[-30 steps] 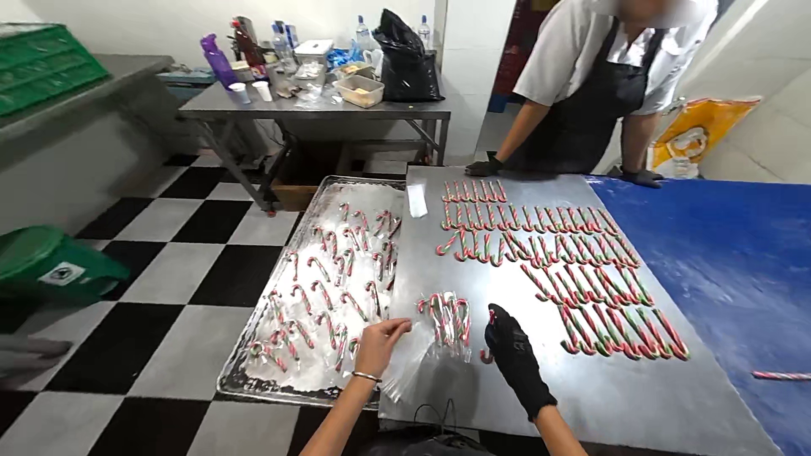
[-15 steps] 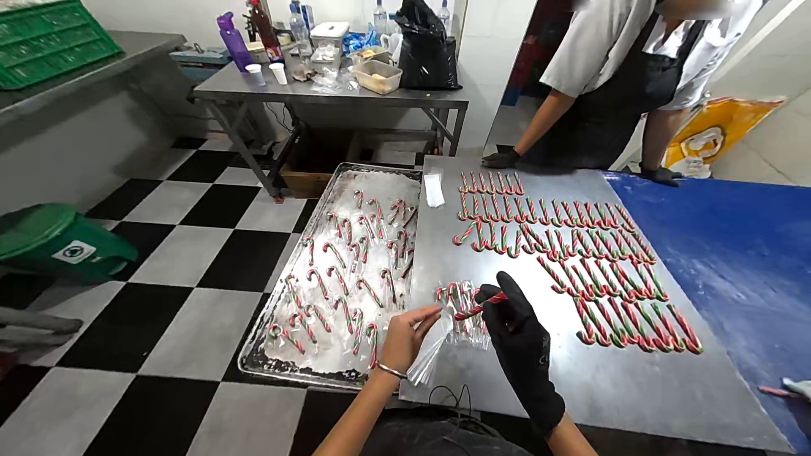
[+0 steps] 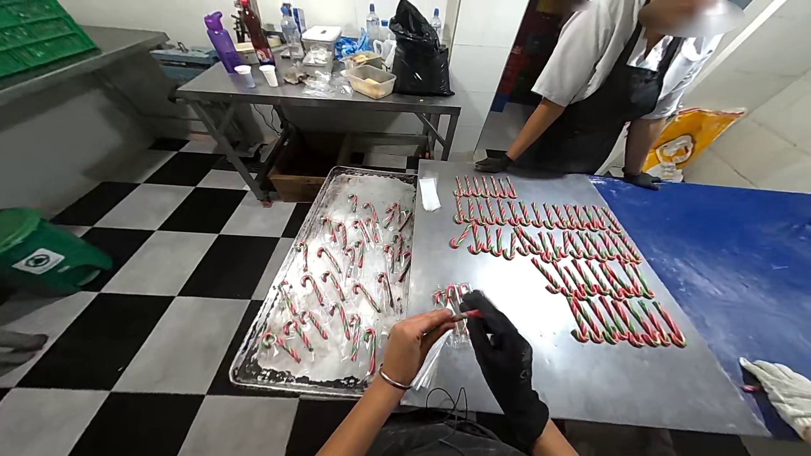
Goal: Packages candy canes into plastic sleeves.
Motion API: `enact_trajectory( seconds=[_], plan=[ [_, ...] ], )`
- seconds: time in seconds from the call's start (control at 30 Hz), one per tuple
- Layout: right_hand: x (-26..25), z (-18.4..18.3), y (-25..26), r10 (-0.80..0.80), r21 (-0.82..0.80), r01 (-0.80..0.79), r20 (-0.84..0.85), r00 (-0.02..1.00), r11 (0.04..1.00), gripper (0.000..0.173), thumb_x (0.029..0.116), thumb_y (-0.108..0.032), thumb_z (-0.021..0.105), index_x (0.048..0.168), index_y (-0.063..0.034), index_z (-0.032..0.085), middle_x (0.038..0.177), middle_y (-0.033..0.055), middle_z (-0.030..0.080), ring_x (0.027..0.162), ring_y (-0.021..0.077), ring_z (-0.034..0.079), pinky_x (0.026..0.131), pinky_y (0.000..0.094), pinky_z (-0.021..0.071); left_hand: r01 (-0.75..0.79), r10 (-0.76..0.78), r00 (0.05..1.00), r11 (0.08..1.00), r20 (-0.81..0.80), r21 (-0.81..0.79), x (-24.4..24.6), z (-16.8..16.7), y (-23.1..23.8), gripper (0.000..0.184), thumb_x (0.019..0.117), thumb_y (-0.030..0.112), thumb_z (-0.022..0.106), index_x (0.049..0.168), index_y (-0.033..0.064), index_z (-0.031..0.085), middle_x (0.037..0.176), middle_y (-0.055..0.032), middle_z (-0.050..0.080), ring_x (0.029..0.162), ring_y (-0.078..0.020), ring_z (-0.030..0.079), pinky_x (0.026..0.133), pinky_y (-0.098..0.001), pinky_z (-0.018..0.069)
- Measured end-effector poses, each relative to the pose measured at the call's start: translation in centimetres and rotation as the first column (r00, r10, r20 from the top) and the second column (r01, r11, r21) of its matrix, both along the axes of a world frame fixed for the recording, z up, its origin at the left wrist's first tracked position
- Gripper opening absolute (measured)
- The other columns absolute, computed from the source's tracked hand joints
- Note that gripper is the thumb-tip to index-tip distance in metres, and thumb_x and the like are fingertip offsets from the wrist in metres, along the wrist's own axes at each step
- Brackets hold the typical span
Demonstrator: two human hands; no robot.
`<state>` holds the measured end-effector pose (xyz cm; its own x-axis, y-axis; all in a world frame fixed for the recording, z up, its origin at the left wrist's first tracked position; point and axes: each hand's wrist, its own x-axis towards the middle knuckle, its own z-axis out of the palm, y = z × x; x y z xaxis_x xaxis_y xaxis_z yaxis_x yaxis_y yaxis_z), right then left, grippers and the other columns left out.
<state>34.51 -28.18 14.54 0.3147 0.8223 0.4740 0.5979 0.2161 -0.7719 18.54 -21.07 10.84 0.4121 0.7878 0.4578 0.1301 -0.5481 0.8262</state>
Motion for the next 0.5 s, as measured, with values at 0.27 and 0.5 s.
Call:
enact_trajectory(
  seconds=[0.27,0.5],
  plan=[
    [2.6,-2.9,-4.2,-0.003,-0.424,-0.074,-0.179,0.984,0.903,0.031,0.0958,-0.012,0.064,0.125,-0.0037,0.071,0.102,0.0068,0.077,0.079,0.0131,0.073,0.071,0.0326,0.0627,0.158,-0.175,0.983,0.962,-0.059,-0.222,1.8,-1.7,-1.9,0.031,0.0915,0.030,0.077,0.108,0.0040,0.077,0.110,-0.0142,0.070,0.103,-0.0181,0.068,0.092,-0.0308,0.0568],
    [5.9,-9.6,0.4,-0.358,-0.374,0.271,-0.185,0.915,0.887,0.022,0.0969,-0.015,0.067,0.111,0.0006,0.075,0.104,0.0124,0.077,0.090,0.0170,0.074,0.086,0.0380,0.0587,-0.140,-0.268,0.607,0.891,-0.748,-0.432,1.5,-8.8,6.0,0.061,0.0882,0.056,0.074,0.119,0.0030,0.072,0.131,-0.0240,0.062,0.131,-0.0392,0.053,0.116,-0.0489,0.0375]
  ],
)
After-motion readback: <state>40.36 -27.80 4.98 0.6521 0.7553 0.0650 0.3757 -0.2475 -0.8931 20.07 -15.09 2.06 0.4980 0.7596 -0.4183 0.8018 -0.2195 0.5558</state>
